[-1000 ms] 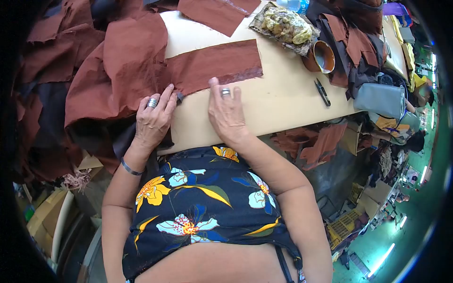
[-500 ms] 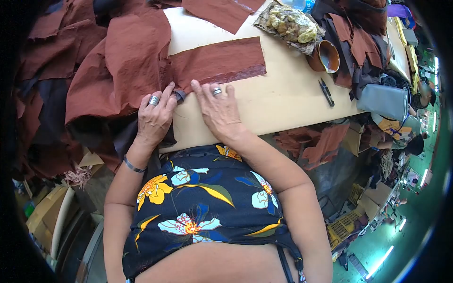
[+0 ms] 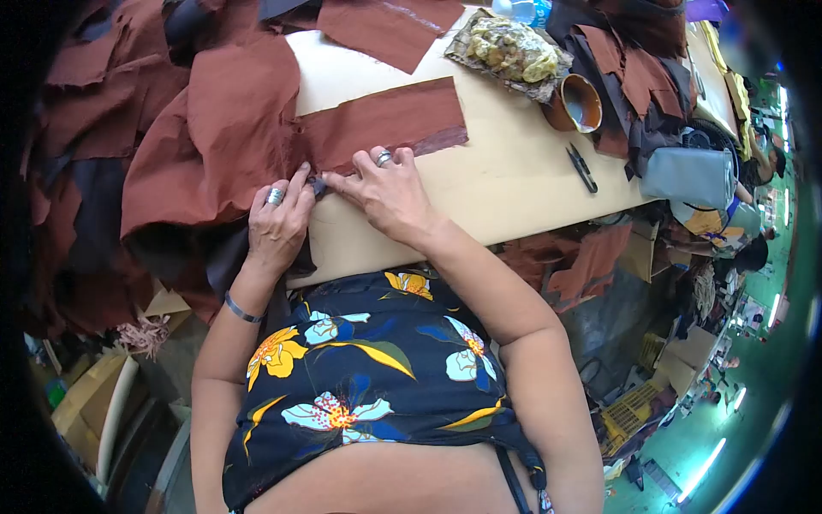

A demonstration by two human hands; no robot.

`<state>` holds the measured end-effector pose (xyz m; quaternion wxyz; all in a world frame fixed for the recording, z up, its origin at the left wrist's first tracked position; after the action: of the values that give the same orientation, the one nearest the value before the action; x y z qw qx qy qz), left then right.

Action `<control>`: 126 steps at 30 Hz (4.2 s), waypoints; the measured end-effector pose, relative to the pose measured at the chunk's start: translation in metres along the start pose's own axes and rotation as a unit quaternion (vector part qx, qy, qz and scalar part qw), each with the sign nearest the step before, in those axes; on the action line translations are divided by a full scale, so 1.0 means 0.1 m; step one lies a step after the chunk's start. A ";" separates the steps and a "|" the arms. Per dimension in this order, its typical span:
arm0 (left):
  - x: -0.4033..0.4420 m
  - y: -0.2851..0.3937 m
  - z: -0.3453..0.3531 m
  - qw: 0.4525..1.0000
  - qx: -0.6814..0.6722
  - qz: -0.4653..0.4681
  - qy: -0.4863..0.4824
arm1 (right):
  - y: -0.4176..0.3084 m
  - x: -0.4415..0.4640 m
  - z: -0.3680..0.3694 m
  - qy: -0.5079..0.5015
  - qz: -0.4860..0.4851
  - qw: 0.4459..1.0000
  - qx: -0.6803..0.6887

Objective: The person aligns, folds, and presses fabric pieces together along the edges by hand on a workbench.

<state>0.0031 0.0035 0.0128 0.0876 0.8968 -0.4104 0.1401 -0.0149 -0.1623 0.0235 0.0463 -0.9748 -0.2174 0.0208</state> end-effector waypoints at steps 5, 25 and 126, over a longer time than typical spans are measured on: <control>0.01 0.00 0.01 1.000 0.001 0.003 0.000 | 0.42 -0.32 -0.12 -0.036 0.141 0.989 0.016; -0.69 -0.79 -0.98 0.888 -0.124 -0.399 0.193 | -0.09 0.66 -0.72 0.172 -0.061 0.945 0.272; 0.55 -0.30 -0.08 0.988 -0.028 -0.152 0.008 | 1.26 -0.41 -1.19 0.346 0.018 0.929 0.128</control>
<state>0.0593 -0.0140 0.0369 0.1358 0.9450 -0.2720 0.1210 0.0087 -0.3028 0.1306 0.2430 -0.9109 -0.1654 -0.2895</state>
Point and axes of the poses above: each hand's wrist, its own x-axis towards the middle knuckle, its own z-axis out of the palm, y = z × x, the point moved 3 cm from there along x, towards the middle knuckle, and after that the axes turned 3 degrees about -x, right-handed, at the moved point
